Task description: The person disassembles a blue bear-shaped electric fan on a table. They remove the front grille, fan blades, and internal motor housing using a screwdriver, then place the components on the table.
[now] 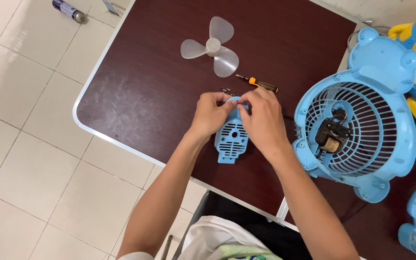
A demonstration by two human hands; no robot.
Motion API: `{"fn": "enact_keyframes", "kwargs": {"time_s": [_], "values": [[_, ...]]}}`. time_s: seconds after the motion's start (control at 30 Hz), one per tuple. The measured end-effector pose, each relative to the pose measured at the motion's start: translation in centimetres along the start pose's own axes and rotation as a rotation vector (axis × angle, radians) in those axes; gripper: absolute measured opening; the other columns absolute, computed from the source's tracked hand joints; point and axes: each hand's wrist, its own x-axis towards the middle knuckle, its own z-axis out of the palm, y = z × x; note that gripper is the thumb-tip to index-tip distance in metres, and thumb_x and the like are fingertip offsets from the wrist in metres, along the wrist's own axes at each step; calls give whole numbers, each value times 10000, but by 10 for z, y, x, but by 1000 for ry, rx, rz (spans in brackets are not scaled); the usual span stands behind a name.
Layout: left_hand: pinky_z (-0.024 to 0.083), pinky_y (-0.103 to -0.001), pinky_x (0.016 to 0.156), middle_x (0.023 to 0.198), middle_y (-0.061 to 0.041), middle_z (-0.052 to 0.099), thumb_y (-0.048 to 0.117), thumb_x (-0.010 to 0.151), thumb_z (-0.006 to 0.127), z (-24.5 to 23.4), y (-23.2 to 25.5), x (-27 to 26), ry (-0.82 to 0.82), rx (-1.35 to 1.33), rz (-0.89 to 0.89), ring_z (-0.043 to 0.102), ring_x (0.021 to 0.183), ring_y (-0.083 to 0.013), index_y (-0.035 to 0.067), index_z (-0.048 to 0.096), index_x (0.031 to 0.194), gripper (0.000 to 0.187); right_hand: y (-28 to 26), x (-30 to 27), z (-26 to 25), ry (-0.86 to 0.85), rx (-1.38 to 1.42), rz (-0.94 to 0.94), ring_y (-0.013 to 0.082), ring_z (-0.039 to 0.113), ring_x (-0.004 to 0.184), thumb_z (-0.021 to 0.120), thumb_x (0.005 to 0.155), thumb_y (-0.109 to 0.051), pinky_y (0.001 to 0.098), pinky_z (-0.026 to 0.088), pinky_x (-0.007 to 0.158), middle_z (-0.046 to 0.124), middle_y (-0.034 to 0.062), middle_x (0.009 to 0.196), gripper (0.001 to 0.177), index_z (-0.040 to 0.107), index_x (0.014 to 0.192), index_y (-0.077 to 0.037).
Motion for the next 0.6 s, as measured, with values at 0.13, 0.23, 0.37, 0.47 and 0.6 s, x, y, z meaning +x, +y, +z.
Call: {"fn": "enact_keyframes", "kwargs": {"time_s": [0.13, 0.23, 0.37, 0.47, 0.6], "values": [[551, -289, 631, 790, -74, 761, 128, 931, 672, -3, 4, 1, 3, -2, 39, 679, 689, -98, -31, 774, 960, 191, 3, 11, -2, -82, -41, 8, 351, 647, 916, 767, 839, -56, 457, 517, 799, 673, 151, 933, 127, 673, 894, 12], [558, -290, 638, 798, -73, 765, 127, 934, 663, -6, 7, 1, -1, -37, 21, 685, 699, -98, -31, 777, 963, 197, 2, 19, 2, -76, -97, -13, 362, 649, 906, 778, 814, -76, 464, 520, 797, 669, 160, 913, 153, 657, 835, 15], [564, -287, 641, 797, -77, 767, 128, 927, 663, -12, 11, -1, 23, -46, -7, 693, 700, -101, -33, 783, 971, 206, -1, 27, 7, -68, -50, 76, 341, 661, 796, 786, 760, -92, 446, 528, 704, 674, 161, 874, 169, 664, 795, 19], [562, -289, 625, 797, -78, 762, 143, 930, 667, -20, 10, 0, 67, -56, -51, 691, 687, -105, -34, 779, 978, 214, 1, 30, 8, -43, 72, 162, 260, 673, 704, 762, 748, -77, 378, 541, 636, 682, 134, 819, 134, 671, 783, 16], [563, -281, 612, 796, -80, 762, 151, 928, 678, -36, 1, 6, 122, -111, -40, 691, 669, -105, -39, 772, 974, 218, 8, 29, 13, 25, 153, 195, 166, 648, 661, 759, 746, -58, 300, 532, 624, 687, 95, 764, 108, 676, 754, 10]]}}
